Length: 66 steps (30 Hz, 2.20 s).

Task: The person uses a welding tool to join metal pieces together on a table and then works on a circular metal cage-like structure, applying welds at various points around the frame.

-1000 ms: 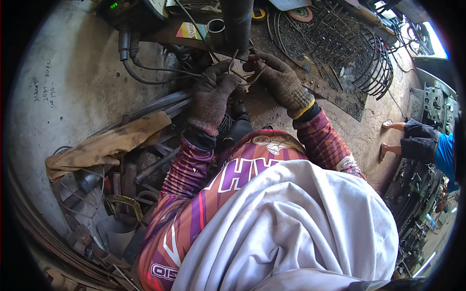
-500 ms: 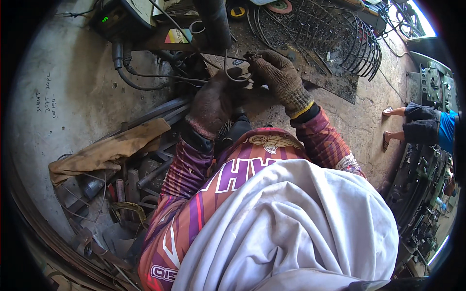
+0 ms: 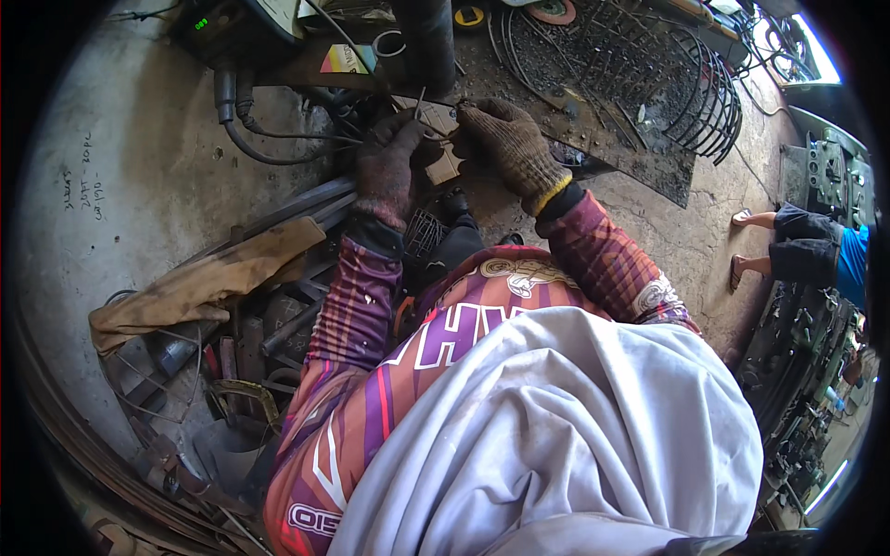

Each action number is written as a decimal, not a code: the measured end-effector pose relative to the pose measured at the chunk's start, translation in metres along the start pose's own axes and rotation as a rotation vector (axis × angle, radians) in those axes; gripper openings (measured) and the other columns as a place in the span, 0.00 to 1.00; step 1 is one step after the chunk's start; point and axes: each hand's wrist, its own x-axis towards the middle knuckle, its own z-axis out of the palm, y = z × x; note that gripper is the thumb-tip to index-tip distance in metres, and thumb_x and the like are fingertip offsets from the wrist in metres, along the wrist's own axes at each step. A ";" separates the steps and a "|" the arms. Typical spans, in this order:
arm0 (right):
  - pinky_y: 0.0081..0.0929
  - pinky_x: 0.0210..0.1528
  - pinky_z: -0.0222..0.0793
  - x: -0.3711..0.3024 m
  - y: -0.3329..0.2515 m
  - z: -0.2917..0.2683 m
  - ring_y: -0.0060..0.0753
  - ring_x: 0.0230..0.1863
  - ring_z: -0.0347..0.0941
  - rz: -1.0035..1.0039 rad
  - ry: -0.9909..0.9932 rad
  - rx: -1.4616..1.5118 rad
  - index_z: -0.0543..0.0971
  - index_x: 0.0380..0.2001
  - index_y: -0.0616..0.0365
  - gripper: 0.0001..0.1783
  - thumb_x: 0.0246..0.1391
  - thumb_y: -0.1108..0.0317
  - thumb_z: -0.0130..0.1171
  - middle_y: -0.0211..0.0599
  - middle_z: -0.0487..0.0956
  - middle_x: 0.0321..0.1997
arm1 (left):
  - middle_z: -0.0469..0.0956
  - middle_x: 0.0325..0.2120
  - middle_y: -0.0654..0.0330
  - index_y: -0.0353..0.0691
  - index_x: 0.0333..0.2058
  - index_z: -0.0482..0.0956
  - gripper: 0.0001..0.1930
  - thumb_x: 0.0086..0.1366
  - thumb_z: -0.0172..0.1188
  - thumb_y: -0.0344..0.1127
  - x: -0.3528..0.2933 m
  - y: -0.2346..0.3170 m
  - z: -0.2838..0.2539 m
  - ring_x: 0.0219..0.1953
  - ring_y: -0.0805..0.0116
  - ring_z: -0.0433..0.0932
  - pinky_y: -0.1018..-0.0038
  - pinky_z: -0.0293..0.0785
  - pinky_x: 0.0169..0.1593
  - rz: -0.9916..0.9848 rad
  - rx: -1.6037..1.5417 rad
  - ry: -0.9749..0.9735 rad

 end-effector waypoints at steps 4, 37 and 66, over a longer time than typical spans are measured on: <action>0.25 0.37 0.78 0.026 0.004 -0.002 0.28 0.35 0.79 0.019 -0.015 -0.067 0.74 0.49 0.65 0.20 0.63 0.60 0.55 0.40 0.81 0.37 | 0.81 0.33 0.62 0.38 0.42 0.80 0.09 0.63 0.59 0.29 0.022 -0.002 -0.009 0.34 0.72 0.79 0.75 0.76 0.42 0.086 0.134 0.001; 0.26 0.47 0.72 0.072 0.005 -0.015 0.30 0.43 0.79 0.052 0.069 -0.194 0.78 0.47 0.60 0.23 0.58 0.52 0.56 0.40 0.82 0.43 | 0.77 0.48 0.50 0.43 0.49 0.77 0.15 0.64 0.49 0.30 0.068 -0.004 -0.001 0.52 0.50 0.74 0.65 0.68 0.57 0.341 0.667 -0.017; 0.44 0.60 0.65 0.151 0.001 0.006 0.45 0.57 0.69 -0.695 0.204 -0.084 0.65 0.60 0.56 0.33 0.64 0.42 0.41 0.41 0.70 0.60 | 0.80 0.40 0.55 0.33 0.46 0.78 0.15 0.63 0.57 0.36 0.068 -0.012 -0.010 0.42 0.68 0.79 0.73 0.74 0.45 0.971 1.495 0.090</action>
